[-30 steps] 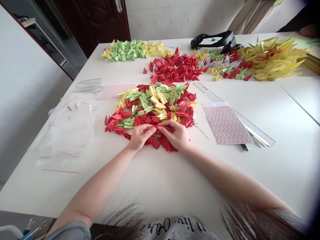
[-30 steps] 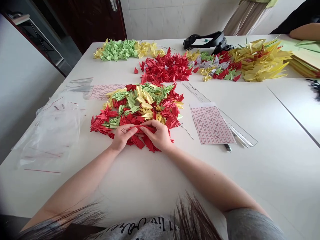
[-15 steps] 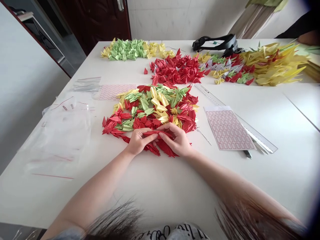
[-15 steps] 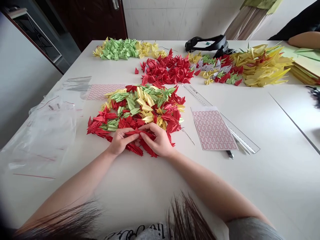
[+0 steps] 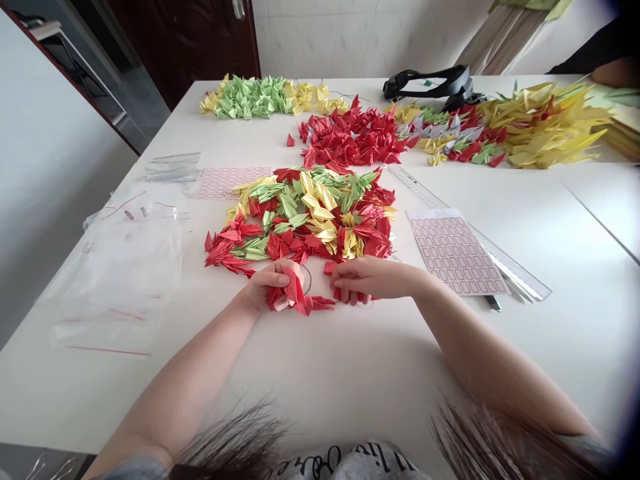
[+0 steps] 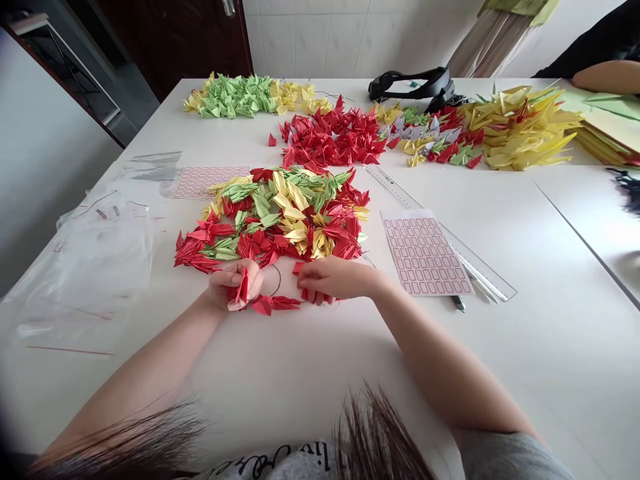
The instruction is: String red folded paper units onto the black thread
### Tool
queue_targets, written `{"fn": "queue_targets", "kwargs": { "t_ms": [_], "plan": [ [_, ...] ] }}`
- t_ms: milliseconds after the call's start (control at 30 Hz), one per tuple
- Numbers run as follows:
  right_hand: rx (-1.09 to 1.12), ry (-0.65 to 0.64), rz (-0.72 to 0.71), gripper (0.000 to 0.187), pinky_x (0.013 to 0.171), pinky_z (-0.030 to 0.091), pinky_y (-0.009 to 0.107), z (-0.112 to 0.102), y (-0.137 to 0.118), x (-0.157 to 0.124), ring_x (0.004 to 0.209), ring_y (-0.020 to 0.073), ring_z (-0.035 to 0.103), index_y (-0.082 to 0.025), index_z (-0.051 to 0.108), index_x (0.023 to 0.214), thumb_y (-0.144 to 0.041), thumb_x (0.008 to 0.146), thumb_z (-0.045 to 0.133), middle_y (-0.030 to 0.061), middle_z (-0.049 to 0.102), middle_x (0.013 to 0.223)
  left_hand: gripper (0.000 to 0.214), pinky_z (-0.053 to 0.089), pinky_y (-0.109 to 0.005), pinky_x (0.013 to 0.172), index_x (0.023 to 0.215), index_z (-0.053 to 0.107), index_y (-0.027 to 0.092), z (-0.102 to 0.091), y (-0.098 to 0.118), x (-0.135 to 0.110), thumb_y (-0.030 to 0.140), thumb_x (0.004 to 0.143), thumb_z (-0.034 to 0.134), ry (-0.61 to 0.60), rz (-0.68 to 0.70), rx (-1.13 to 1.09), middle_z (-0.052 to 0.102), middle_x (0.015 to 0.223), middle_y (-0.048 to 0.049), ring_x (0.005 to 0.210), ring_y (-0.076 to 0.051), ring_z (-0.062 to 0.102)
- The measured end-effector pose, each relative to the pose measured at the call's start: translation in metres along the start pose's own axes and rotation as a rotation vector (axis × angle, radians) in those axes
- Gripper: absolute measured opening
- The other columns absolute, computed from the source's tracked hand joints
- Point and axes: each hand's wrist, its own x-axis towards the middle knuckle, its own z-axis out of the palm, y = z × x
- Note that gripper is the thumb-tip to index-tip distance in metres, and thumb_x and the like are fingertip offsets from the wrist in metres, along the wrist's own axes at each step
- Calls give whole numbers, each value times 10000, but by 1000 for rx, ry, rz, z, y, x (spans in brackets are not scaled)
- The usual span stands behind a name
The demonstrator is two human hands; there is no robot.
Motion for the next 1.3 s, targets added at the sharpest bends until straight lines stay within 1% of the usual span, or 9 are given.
{"fn": "queue_targets", "kwargs": {
  "t_ms": [67,167,233,367,500,667,900,1167,1300],
  "plan": [
    [-135,271,42,259,477,410,225,1,-1,2,542,113,567,-181,624,790,-349,939,494,30,667,698,369,311,-185,273,536,534,147,4,0,2,402,633,784,80,5,65,565,441,-17,250,-82,419],
    [-189,717,-2,307,473,343,239,9,-6,3,501,102,465,-176,587,768,-400,948,480,9,586,618,331,443,-193,383,632,611,129,13,-1,8,387,635,819,340,33,224,653,541,-37,364,-103,543],
    [-76,836,-167,296,530,405,244,20,-10,6,580,118,528,-179,603,911,-453,943,492,24,635,732,331,496,-203,452,699,643,125,19,-2,12,390,635,830,502,67,318,696,617,-48,452,-125,611],
    [44,768,-456,264,797,507,294,43,-6,21,917,180,637,-180,586,1100,-350,898,580,75,669,1059,360,535,-220,495,764,672,126,23,-5,16,454,677,795,594,102,438,699,620,-39,536,-161,665],
    [211,806,-438,162,767,521,298,55,4,34,853,170,638,-172,605,990,-294,896,555,58,668,941,368,581,-256,564,832,707,113,20,-8,15,449,699,777,556,64,484,713,659,-46,607,-193,700],
    [134,927,-431,130,781,516,320,55,9,37,825,173,644,-188,677,903,-303,885,618,55,693,898,382,592,-268,605,860,728,109,17,-11,14,469,731,748,507,29,444,744,752,-74,697,-226,732],
    [146,1039,-498,126,746,544,325,61,15,42,812,173,645,-235,732,898,-291,899,620,50,708,892,398,574,-261,551,851,727,111,20,-8,15,448,659,814,554,-31,457,750,753,-89,676,-242,733],
    [85,942,-598,129,788,554,314,54,17,41,856,163,651,-240,731,866,-270,906,613,48,682,917,384,550,-222,505,824,727,92,19,-5,16,426,652,807,578,-13,417,740,734,-100,609,-212,718],
    [58,937,-539,137,753,547,309,55,17,40,793,159,645,-213,702,878,-280,915,589,49,691,865,393,562,-239,522,826,715,86,21,-3,14,438,671,793,533,-32,407,731,693,-94,591,-208,712]
  ]
}}
